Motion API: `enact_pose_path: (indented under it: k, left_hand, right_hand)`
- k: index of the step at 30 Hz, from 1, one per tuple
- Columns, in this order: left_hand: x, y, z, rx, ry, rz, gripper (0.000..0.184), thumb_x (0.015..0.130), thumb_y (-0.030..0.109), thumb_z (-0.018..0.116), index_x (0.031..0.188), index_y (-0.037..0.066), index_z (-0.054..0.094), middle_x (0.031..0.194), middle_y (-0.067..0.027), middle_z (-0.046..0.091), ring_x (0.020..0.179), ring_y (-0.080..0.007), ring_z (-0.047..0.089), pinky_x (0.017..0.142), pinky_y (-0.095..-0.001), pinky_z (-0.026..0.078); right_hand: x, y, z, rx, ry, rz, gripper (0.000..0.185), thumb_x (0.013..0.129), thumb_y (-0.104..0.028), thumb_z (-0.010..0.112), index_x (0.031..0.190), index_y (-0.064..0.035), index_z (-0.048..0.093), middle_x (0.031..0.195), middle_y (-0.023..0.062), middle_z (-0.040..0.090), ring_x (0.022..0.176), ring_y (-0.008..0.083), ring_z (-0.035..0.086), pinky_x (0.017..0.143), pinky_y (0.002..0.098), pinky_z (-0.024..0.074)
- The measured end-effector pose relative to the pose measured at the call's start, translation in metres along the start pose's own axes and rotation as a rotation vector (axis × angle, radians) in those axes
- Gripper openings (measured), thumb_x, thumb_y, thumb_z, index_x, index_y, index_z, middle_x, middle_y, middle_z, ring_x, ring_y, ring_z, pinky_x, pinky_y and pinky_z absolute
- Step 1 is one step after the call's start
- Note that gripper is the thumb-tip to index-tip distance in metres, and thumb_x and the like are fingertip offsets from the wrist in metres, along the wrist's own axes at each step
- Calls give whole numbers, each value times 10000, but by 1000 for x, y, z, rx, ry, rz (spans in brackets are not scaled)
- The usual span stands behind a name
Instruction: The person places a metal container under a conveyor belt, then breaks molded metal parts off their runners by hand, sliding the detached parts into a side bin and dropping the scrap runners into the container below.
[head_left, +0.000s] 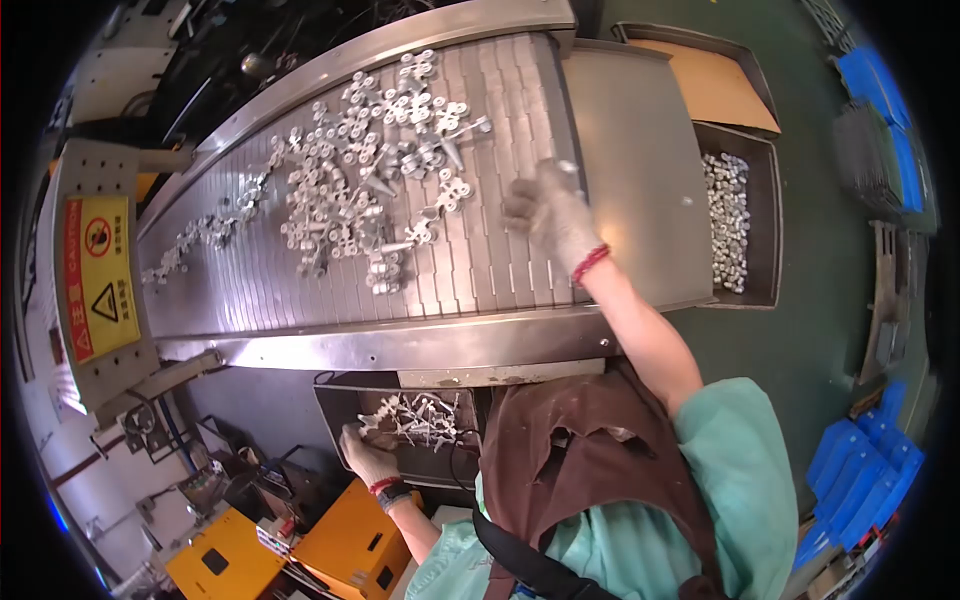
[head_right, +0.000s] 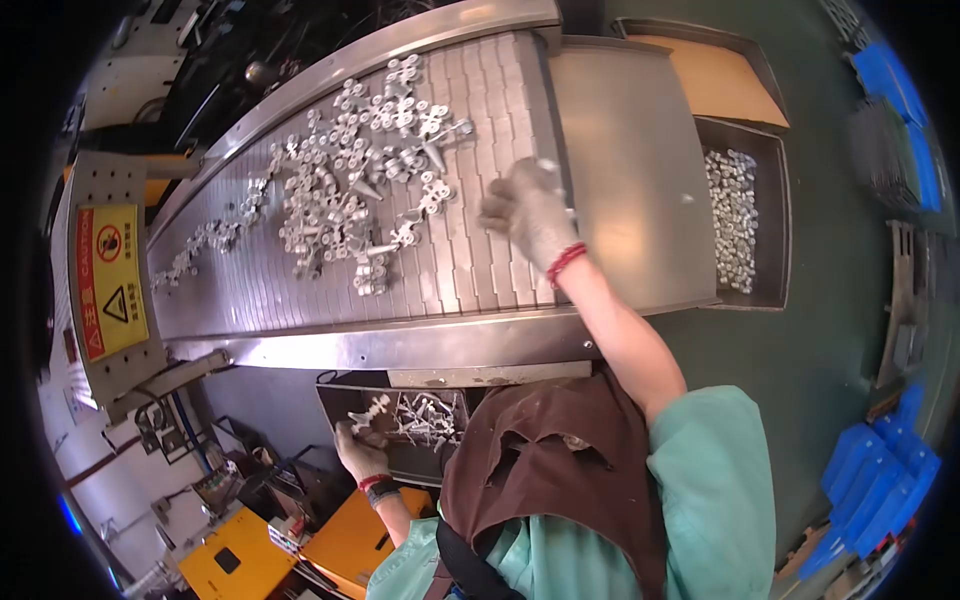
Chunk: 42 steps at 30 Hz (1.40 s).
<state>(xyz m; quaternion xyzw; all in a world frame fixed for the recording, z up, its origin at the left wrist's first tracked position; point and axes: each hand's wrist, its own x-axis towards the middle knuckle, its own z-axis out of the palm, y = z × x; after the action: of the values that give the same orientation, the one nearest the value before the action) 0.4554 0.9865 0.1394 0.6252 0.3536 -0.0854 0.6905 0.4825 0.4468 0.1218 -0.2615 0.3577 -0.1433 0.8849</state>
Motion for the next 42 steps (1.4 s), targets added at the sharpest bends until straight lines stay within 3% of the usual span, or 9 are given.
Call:
enact_pose_path:
  k: [3, 5, 7, 12, 23, 29, 34, 40, 42]
  left_hand:
    - [11, -29, -67, 486, 180, -59, 510, 1134, 438, 655, 1419, 17, 614, 1033, -167, 728, 779, -247, 702, 608, -376, 584]
    - [18, -35, -87, 1313, 194, 237, 616, 1122, 456, 687, 1501, -20, 590, 1215, -193, 734, 1023, -280, 739, 853, -405, 634]
    - [16, -16, -53, 1010, 137, 300, 609, 1119, 460, 704, 1459, -37, 610, 1271, -190, 745, 1134, -288, 723, 1043, -422, 577]
    - [-21, 54, 125, 474, -262, 248, 560, 1083, 340, 750, 1494, 7, 564, 999, -68, 706, 739, -121, 638, 586, -299, 507]
    - [7, 81, 383, 1243, -690, 797, 756, 1029, 508, 766, 1535, -18, 570, 1003, -156, 819, 840, -218, 813, 725, -385, 608]
    - [0, 50, 399, 1200, -917, 861, 425, 1123, 416, 624, 1184, 10, 733, 1077, -275, 791, 1080, -485, 759, 913, -522, 583]
    - [-53, 32, 382, 1279, -1014, 980, 368, 1101, 381, 687, 1208, 31, 726, 1105, -248, 792, 1032, -433, 780, 902, -508, 611]
    - [-50, 57, 351, 701, -792, 502, 535, 1065, 272, 750, 1467, -51, 608, 1105, -182, 788, 1000, -250, 765, 935, -393, 607]
    - [-37, 48, 340, 849, -829, 734, 487, 1054, 189, 730, 1469, -37, 616, 1201, -159, 750, 1046, -253, 741, 945, -389, 603]
  right_hand:
    - [-9, -20, -5, 51, 118, -94, 491, 1117, -440, 694, 1375, -64, 513, 1280, 206, 620, 949, 315, 726, 844, 526, 670]
    - [-25, -28, 2, -64, 109, -97, 563, 1115, -429, 715, 1456, -37, 498, 1270, 204, 644, 928, 303, 738, 825, 511, 672]
    - [-38, -20, 2, -156, 67, -56, 644, 1114, -417, 734, 1539, -12, 469, 1254, 199, 671, 903, 286, 750, 805, 493, 674]
    - [-53, 25, 2, -193, -53, 99, 706, 1115, -383, 759, 1626, 7, 467, 1145, 166, 732, 821, 235, 755, 749, 445, 679]
    - [-65, 24, -1, -124, -204, 79, 321, 1140, -336, 703, 1255, -58, 593, 1041, 144, 725, 801, 246, 734, 735, 455, 661]
    - [-70, 10, 18, -229, -23, 52, 472, 1137, -449, 683, 1427, -89, 592, 1207, 124, 661, 915, 237, 720, 801, 435, 638]
    - [-60, -21, 31, -587, -80, 1, 435, 1112, -485, 654, 1191, -60, 699, 1024, 63, 670, 759, 163, 673, 653, 335, 591]
    - [-66, -35, 33, -506, -18, -13, 358, 1117, -416, 663, 1151, -61, 701, 801, 40, 691, 576, 130, 623, 480, 308, 485]
    - [-62, -22, 22, -631, -110, -66, 404, 1117, -404, 684, 1271, -32, 722, 983, 99, 745, 820, 206, 718, 656, 337, 582]
